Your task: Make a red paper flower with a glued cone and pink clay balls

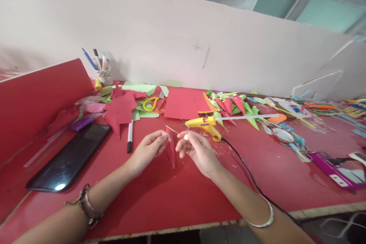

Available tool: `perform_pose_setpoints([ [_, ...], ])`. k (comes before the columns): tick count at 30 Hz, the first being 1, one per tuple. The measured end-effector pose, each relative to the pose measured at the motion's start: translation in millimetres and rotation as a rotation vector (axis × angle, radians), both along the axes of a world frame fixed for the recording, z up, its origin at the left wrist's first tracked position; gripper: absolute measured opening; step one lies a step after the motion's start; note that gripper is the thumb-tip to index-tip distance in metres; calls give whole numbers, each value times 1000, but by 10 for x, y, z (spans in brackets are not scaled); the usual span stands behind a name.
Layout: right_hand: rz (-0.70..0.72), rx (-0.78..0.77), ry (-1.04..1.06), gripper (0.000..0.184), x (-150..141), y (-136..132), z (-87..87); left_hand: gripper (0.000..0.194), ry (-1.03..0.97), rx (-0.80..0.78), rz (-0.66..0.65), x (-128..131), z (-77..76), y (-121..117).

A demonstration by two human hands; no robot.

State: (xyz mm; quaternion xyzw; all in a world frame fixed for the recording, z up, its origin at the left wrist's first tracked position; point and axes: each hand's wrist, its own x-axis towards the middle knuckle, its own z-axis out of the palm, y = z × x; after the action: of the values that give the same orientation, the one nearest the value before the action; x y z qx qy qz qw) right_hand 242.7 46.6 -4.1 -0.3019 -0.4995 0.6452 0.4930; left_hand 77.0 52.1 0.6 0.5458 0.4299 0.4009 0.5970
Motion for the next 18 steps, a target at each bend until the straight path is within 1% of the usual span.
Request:
perform_pose_setpoints([
  [2, 8, 4, -35, 32, 9, -2, -12, 24, 1, 0, 1, 0, 0, 0],
  [3, 7, 13, -53, 32, 10, -2, -15, 24, 3, 0, 3, 1, 3, 0],
  [4, 1, 24, -69, 29, 9, -3, -16, 24, 5, 0, 4, 2, 8, -1],
  [7, -35, 38, -100, 12, -7, -1, -4, 24, 11, 2, 3, 6, 24, -5],
  [9, -58, 38, -93, 9, -20, 0, 11, 24, 13, 2, -2, 8, 30, -8],
  [12, -45, 50, -59, 7, -32, 2, 30, 25, 13, 2, -2, 10, 27, -8],
  [14, -34, 35, -27, 7, -31, 2, 33, 25, 13, 4, 3, 10, 21, -6],
  [18, -35, 2, 12, 16, -17, 10, 4, 25, 15, -1, 1, 8, 15, -1],
])
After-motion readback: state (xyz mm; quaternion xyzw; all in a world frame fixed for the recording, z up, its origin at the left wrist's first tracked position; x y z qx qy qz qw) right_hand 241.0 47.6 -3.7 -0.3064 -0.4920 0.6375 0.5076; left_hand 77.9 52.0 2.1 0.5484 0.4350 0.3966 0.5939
